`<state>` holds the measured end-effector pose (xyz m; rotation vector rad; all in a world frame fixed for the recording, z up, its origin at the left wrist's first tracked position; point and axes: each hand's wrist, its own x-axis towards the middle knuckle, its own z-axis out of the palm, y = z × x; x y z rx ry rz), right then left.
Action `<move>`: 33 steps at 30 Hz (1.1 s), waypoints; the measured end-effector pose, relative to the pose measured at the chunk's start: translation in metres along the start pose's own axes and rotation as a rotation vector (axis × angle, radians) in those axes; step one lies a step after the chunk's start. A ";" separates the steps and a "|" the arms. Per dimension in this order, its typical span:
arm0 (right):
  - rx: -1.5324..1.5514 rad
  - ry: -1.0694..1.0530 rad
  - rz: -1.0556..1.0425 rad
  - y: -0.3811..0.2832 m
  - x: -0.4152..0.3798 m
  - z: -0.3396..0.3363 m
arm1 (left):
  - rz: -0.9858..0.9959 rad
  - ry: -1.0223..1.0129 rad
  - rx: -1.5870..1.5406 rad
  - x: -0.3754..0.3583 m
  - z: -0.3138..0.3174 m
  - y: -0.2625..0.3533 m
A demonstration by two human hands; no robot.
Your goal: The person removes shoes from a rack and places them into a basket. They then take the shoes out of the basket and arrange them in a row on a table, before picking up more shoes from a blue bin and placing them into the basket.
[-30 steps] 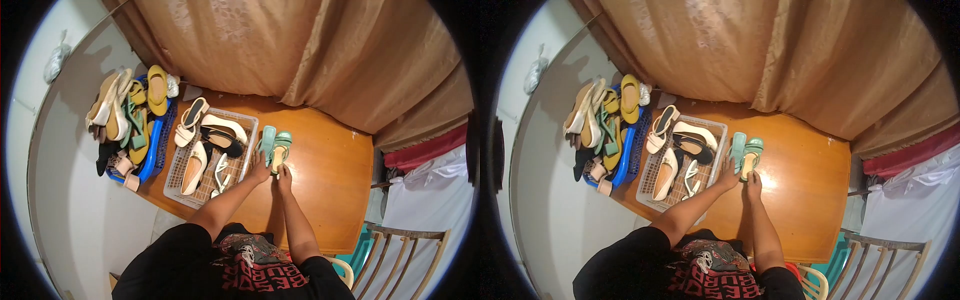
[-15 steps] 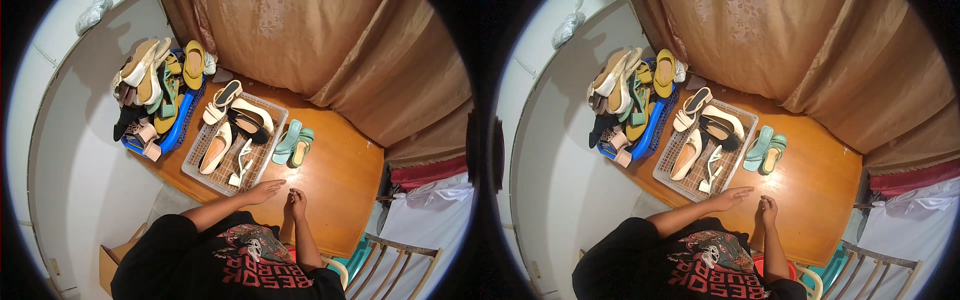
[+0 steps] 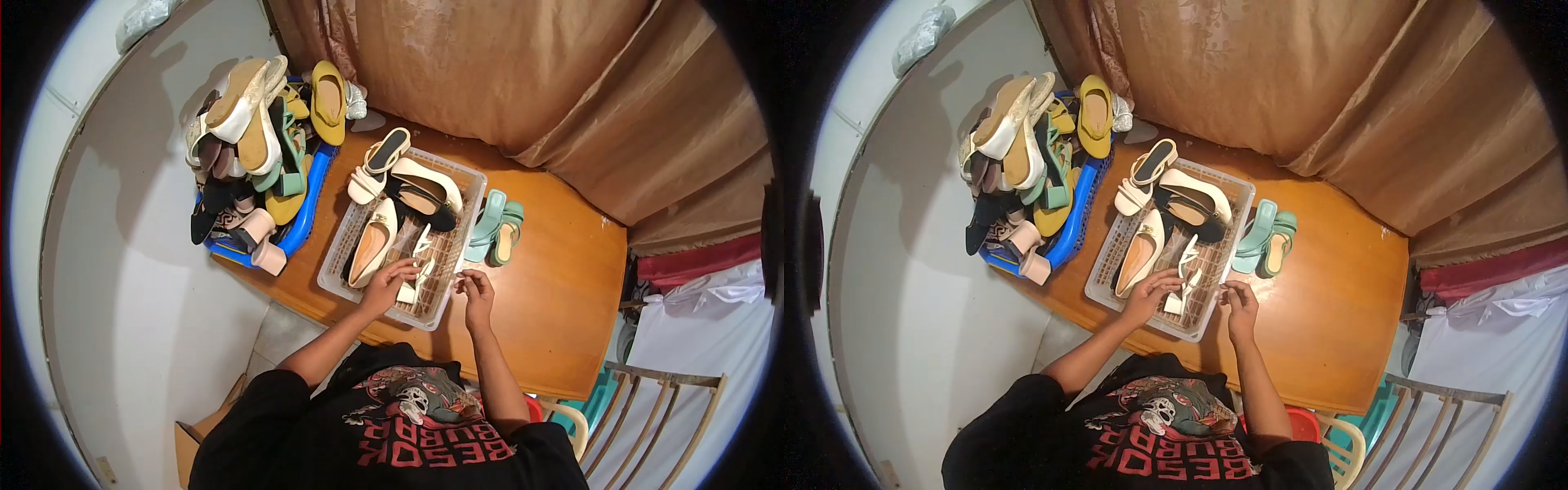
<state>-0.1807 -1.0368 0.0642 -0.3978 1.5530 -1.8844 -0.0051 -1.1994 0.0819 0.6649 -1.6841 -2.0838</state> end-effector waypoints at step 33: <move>-0.307 -0.201 0.281 0.082 0.022 0.146 | -0.293 -0.172 0.429 0.048 -0.111 -0.038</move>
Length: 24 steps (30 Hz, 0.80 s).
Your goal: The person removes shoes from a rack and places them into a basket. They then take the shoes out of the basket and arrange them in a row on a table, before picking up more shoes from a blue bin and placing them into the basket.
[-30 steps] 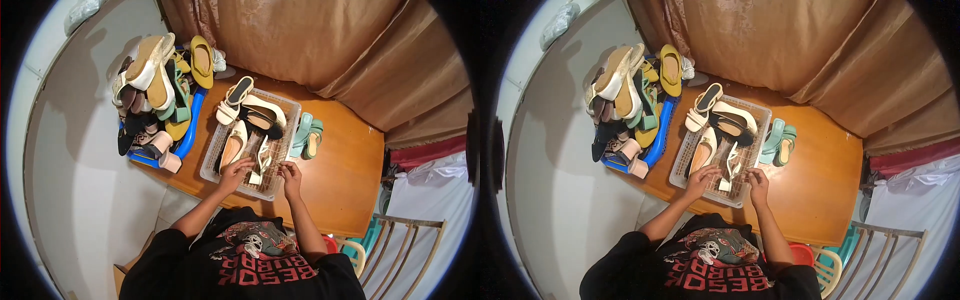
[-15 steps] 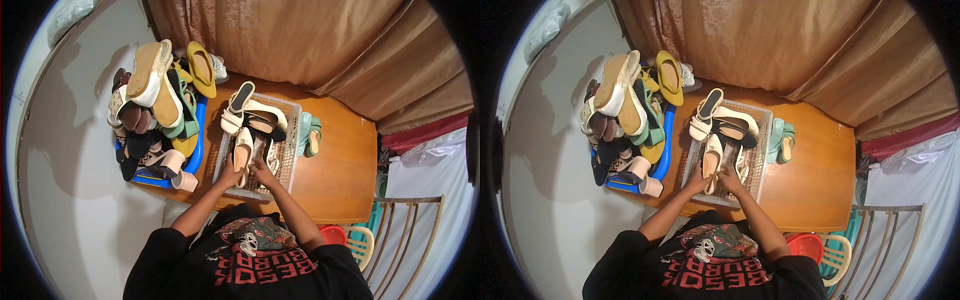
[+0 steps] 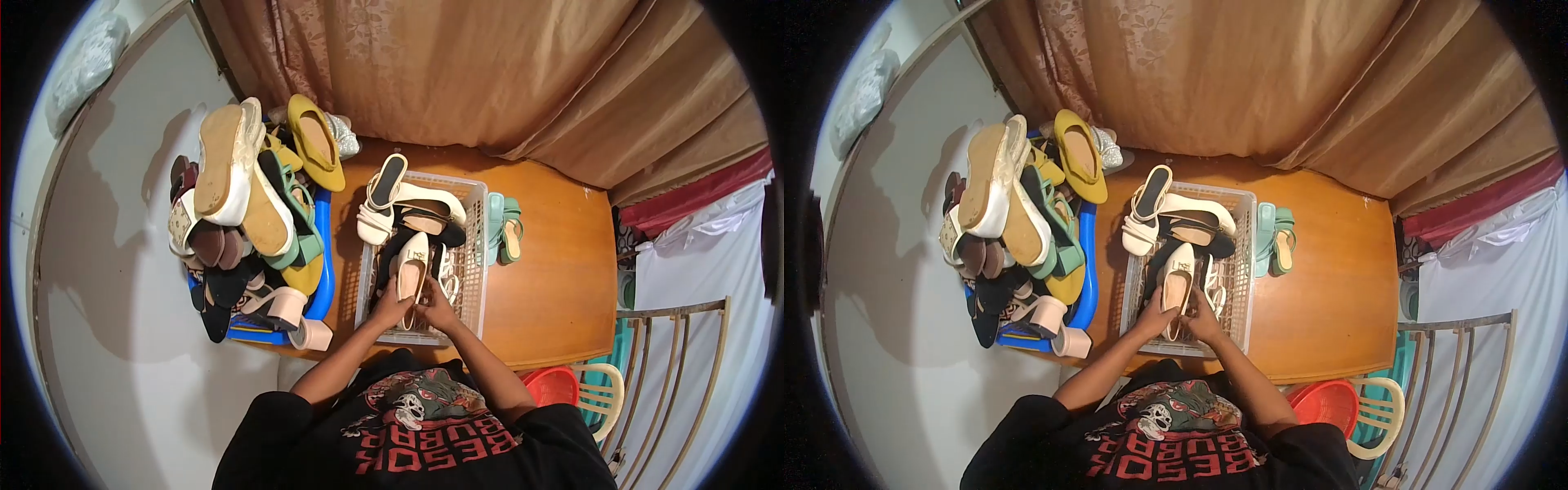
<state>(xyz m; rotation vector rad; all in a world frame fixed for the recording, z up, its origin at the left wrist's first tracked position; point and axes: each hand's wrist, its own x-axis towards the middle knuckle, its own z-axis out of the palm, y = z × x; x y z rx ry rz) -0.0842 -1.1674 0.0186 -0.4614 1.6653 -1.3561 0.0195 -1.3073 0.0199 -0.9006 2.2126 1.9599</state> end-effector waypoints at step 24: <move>0.189 0.133 0.146 -0.026 -0.033 -0.022 | -0.200 0.467 -1.032 0.195 0.010 0.103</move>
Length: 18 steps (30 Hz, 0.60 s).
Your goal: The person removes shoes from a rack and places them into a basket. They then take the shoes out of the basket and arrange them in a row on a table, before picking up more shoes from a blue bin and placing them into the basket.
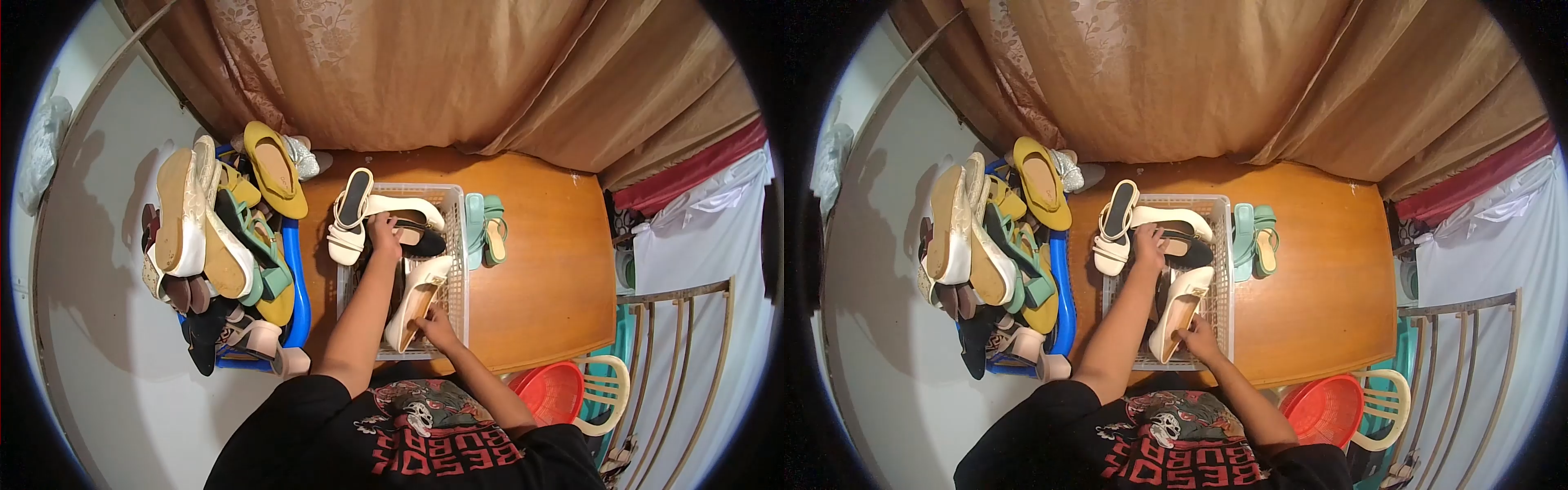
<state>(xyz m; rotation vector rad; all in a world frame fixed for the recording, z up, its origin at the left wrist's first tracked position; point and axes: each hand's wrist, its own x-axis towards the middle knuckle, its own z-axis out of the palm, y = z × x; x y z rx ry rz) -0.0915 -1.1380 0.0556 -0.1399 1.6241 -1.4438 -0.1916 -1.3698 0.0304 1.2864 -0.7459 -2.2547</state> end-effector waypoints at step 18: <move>0.184 0.080 -0.171 -0.005 -0.008 -0.019 | -0.026 -0.137 -0.284 -0.057 0.002 -0.015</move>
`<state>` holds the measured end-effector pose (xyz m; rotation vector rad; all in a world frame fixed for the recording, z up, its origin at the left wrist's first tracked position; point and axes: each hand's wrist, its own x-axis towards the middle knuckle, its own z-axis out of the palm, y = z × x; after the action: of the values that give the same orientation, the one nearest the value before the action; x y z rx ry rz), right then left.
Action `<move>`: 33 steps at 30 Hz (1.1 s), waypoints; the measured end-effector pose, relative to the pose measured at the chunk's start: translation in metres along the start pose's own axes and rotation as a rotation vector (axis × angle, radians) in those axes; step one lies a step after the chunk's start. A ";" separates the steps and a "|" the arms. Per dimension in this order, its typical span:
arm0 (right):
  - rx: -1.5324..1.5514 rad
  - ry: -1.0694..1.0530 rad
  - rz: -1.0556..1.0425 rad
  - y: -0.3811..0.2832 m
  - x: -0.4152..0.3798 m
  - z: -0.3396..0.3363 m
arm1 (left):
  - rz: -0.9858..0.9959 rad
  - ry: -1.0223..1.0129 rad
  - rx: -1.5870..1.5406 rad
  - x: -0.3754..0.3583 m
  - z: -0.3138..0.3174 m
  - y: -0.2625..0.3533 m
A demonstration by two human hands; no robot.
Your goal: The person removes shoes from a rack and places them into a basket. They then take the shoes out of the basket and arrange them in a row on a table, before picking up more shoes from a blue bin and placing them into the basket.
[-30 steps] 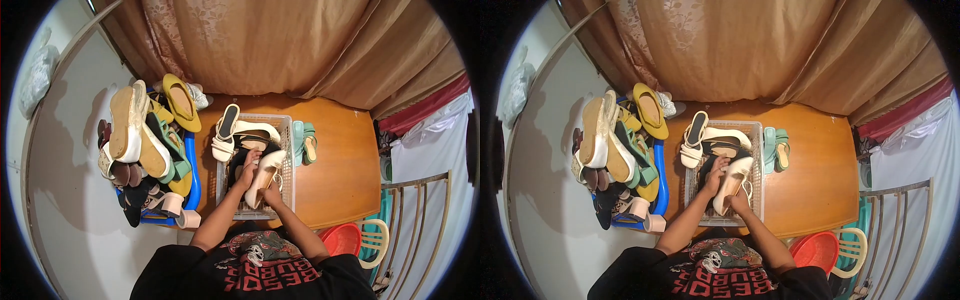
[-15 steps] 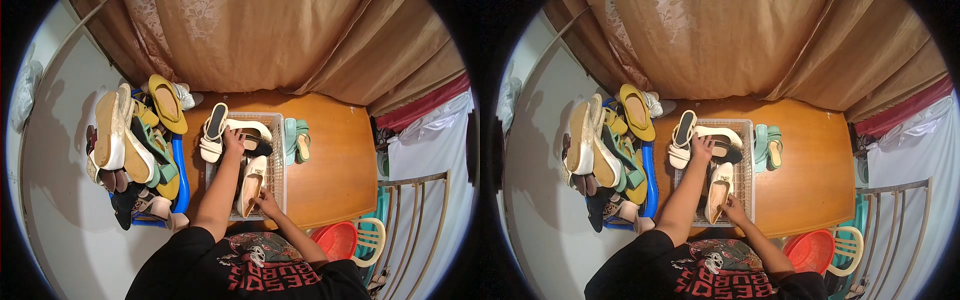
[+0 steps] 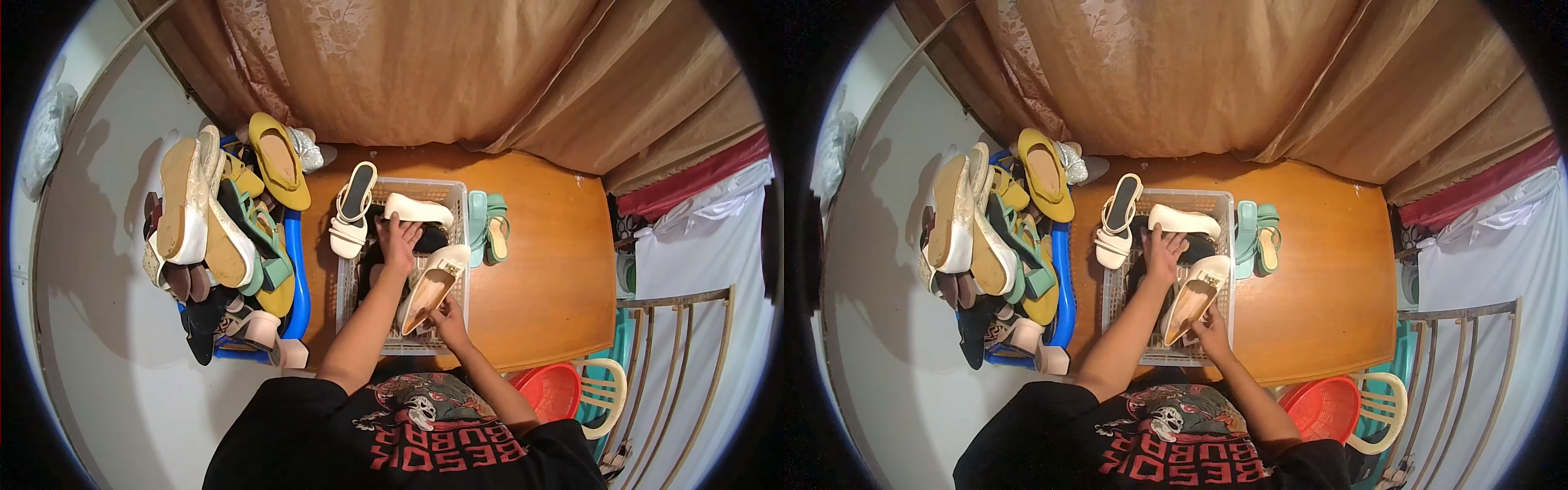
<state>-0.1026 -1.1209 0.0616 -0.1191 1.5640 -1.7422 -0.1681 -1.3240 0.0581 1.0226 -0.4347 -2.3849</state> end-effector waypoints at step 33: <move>-0.034 0.113 0.002 -0.014 -0.015 -0.015 | -0.129 -0.149 0.621 -0.069 -0.060 0.004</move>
<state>-0.1068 -1.1011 0.0764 -0.0369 1.6745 -1.7475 -0.0815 -1.2938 0.0606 1.1505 -1.2537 -2.5036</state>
